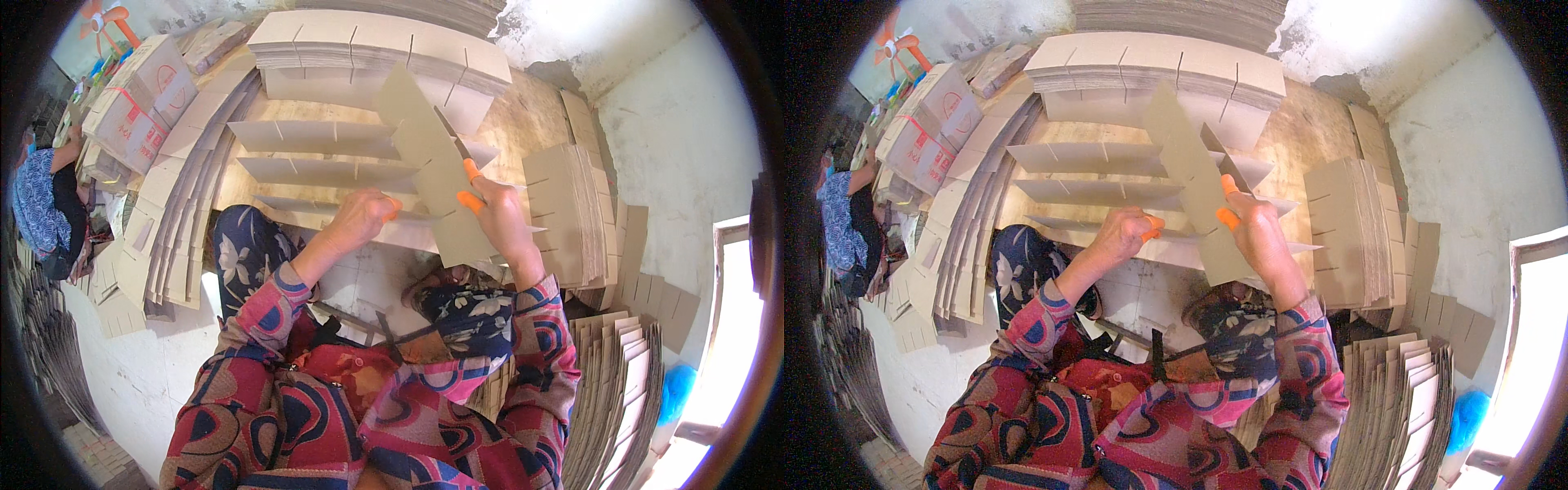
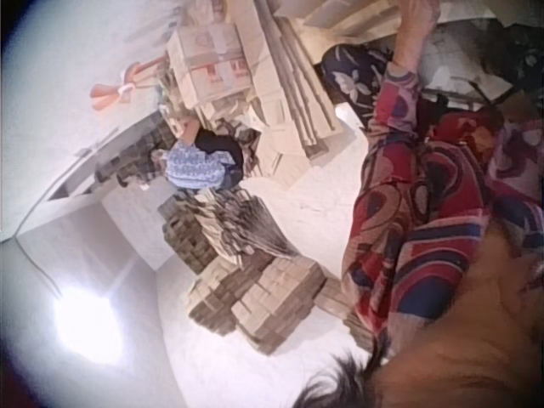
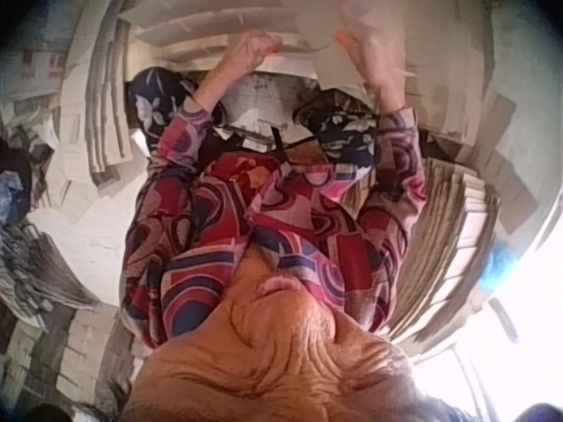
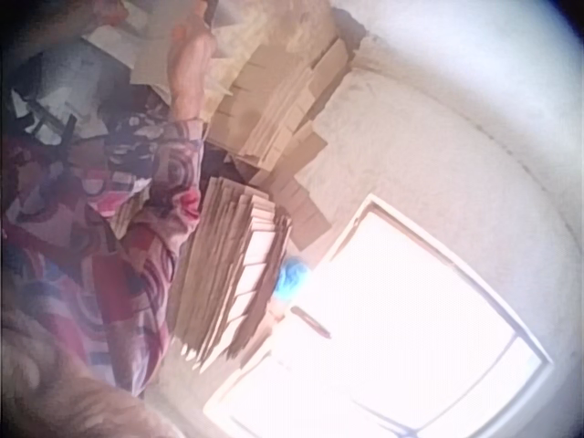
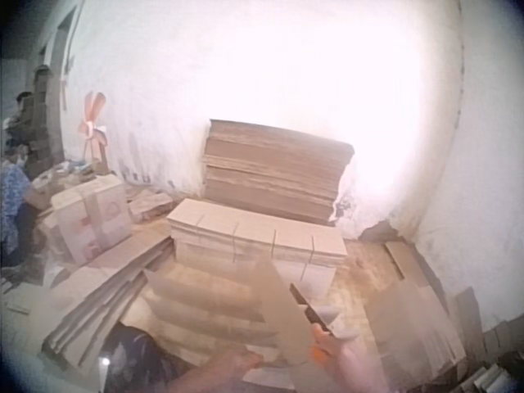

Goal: The person folds flat cardboard sheets into box shapes using orange finger cots. They repeatedly pick up a sheet, fold the side flaps inward, and place the formed box onto a growing stack.

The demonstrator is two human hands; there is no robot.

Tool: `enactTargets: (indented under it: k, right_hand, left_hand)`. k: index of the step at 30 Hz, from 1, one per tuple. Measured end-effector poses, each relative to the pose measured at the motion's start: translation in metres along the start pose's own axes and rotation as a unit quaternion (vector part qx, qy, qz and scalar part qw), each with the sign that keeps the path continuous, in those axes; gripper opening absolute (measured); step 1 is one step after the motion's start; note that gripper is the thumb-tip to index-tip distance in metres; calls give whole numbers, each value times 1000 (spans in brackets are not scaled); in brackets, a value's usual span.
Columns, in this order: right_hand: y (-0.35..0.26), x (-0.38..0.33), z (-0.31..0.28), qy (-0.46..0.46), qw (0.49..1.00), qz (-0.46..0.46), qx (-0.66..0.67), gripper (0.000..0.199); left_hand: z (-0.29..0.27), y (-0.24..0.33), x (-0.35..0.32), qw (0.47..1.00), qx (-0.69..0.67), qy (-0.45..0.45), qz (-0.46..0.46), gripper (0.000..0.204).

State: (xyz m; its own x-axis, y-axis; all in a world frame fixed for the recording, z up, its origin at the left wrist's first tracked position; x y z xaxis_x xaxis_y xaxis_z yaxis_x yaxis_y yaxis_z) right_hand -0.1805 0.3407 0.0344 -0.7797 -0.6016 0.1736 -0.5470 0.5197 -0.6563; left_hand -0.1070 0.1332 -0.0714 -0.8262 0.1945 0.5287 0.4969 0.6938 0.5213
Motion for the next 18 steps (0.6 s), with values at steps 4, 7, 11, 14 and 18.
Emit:
enactTargets:
  k: [4, 7, 11, 14, 18]
  right_hand:
    - [11, 11, 6, -14, 993, -87, -76, 45]
    - [20, 10, 24, -66, 988, -80, -114, 59]
    - [18, 8, 23, -107, 973, -48, -200, 72]
    - [13, 2, 23, -105, 969, -36, -221, 72]
    - [12, 4, 33, -92, 978, -104, -156, 63]
  left_hand:
    - [1, 0, 2, 999, 28, -20, -4, 15]
    - [1, -1, 2, 999, 27, -18, -8, 16]
    - [-3, 0, 1, 999, 23, -11, -38, 14]
    - [-8, 0, 2, 998, 25, -16, -55, 14]
    - [-6, -3, 0, 998, 19, -36, -56, 15]
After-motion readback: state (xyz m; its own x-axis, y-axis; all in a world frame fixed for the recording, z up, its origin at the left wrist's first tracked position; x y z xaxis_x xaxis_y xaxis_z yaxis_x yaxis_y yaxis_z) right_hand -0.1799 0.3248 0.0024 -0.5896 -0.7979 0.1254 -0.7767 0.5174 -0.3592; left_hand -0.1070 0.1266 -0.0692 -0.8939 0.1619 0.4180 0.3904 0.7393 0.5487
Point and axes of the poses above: each hand's wrist, its own x-axis towards the middle knuckle, its own z-axis out of the palm, y = z × x, the point moved 3 cm from there along x, towards the middle knuckle, and after that the axes turned 1 degree about -y, right-handed, at the moved point
